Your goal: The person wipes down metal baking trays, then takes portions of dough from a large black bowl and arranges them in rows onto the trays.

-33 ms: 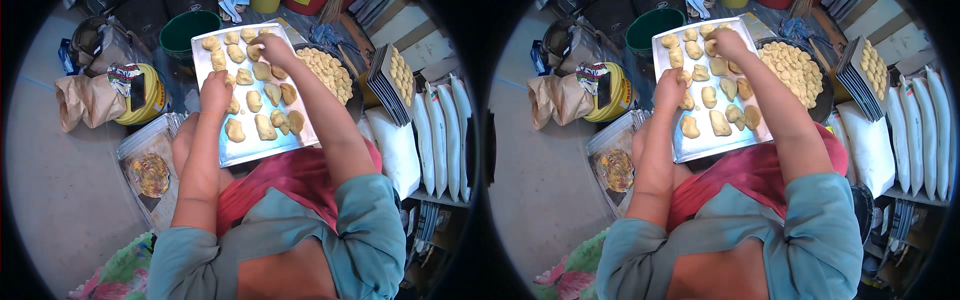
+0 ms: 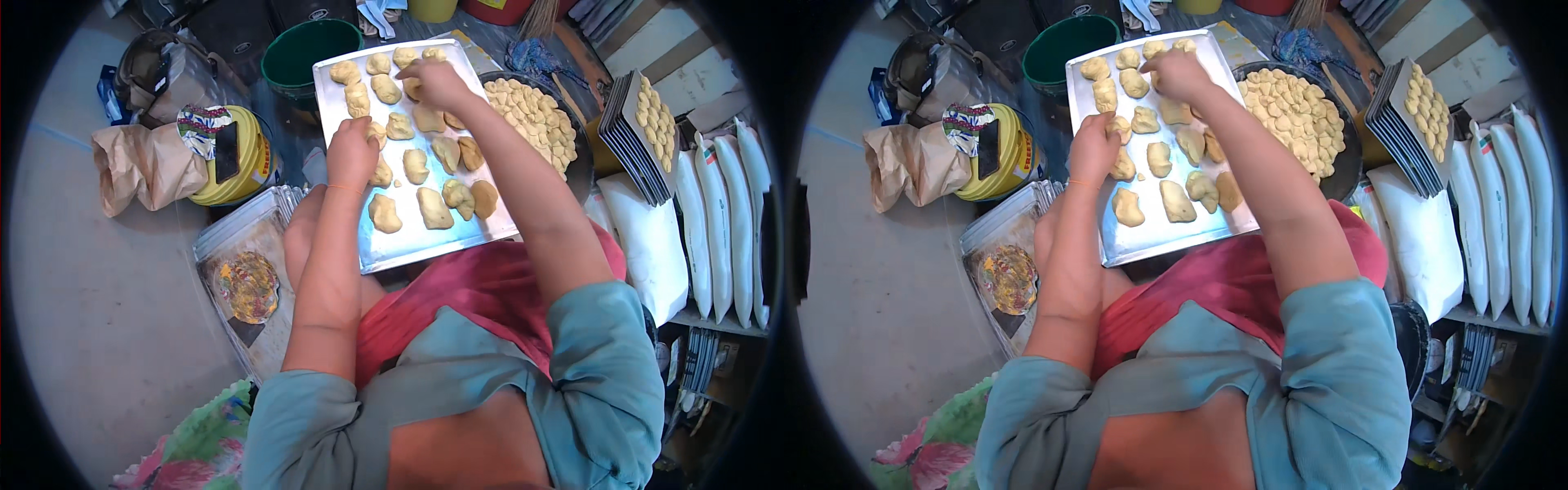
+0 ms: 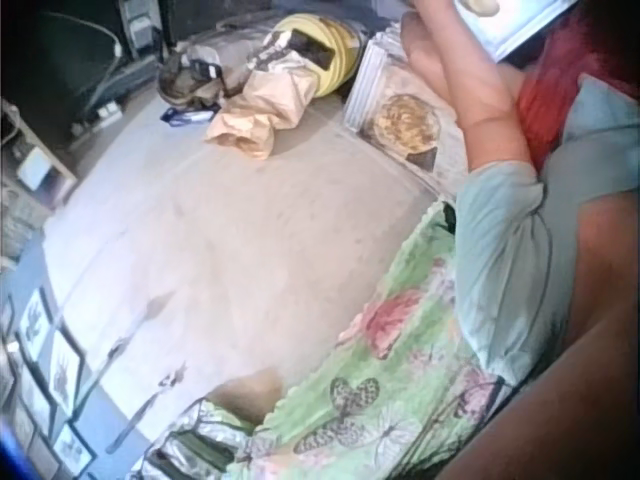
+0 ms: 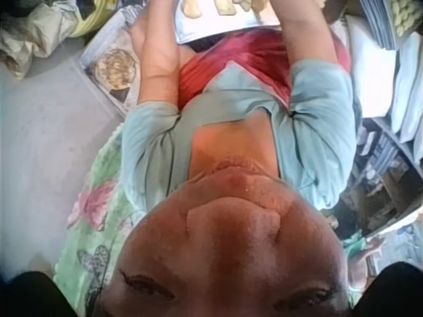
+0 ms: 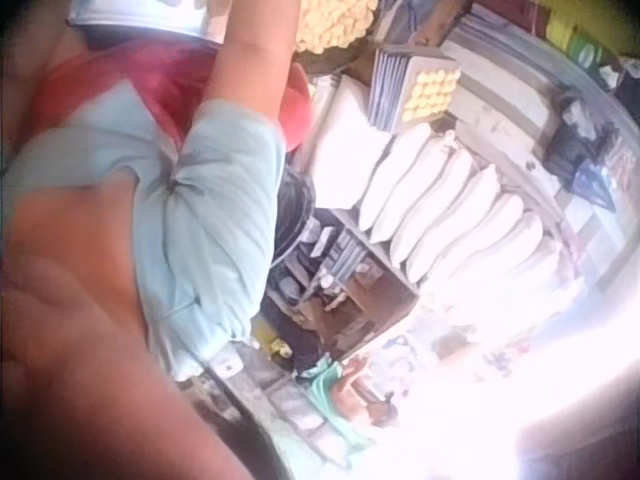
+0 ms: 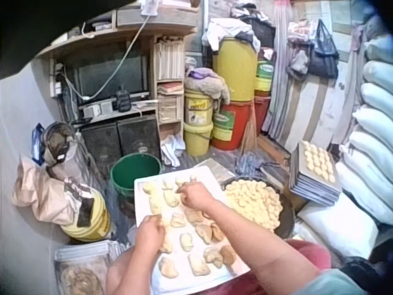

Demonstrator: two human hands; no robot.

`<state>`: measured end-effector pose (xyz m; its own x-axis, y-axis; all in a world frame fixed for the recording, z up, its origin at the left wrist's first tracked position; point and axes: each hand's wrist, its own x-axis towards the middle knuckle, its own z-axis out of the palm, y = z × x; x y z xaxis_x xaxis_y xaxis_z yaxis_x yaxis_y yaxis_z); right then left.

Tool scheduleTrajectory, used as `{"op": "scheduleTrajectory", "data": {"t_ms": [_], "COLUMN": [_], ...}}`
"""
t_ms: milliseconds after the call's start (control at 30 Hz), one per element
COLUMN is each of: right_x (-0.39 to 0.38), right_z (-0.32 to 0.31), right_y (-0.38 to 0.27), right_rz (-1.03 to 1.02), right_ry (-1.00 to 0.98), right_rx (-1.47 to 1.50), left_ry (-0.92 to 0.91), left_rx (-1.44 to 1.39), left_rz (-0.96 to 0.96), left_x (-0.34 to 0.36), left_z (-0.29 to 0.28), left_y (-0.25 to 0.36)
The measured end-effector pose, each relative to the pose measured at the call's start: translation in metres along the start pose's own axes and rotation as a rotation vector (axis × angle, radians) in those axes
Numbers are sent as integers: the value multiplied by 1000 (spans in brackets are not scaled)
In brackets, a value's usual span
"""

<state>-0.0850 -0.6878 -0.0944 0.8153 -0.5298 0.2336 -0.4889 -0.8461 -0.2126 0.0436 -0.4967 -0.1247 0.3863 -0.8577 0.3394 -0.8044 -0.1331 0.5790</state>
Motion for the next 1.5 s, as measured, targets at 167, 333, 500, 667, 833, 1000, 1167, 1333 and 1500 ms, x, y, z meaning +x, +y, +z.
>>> {"op": "scheduleTrajectory", "data": {"t_ms": [167, 333, 500, 667, 833, 1000, 1167, 1333, 1500], "right_x": [9, 7, -32, -104, -122, -164, -214, -231, -226], "right_z": [14, 14, -1, -18, 5, -27, -24, 5, -25], "right_y": [-31, -41, -32, -68, -76, -92, -111, -107, -90], "right_rz": [75, 123, 35, 166, 105, 153, 138, 121, 190], "right_ry": [-76, -164, 147, -364, -67, 11, -171, 107, 152], "right_rx": [-201, -205, -48, 228, 164, 288, 81, 35, 283], "left_ry": [-72, -70, -157, -249, -405, -293, -470, -518, -297], "left_rx": [-90, -111, -119, -52, -9, 57, 60, 79, 115], "left_rz": [-41, -6, -59, -76, -46, -27, -91, -66, 24], "left_x": [2, 15, 7, -21, -27, -39, -62, -97, -113], "left_z": [1, 4, -10, -37, -27, -30, -50, -40, -40], "left_y": [-7, -24, -8, 10, 14, 19, 34, 52, 60]}}
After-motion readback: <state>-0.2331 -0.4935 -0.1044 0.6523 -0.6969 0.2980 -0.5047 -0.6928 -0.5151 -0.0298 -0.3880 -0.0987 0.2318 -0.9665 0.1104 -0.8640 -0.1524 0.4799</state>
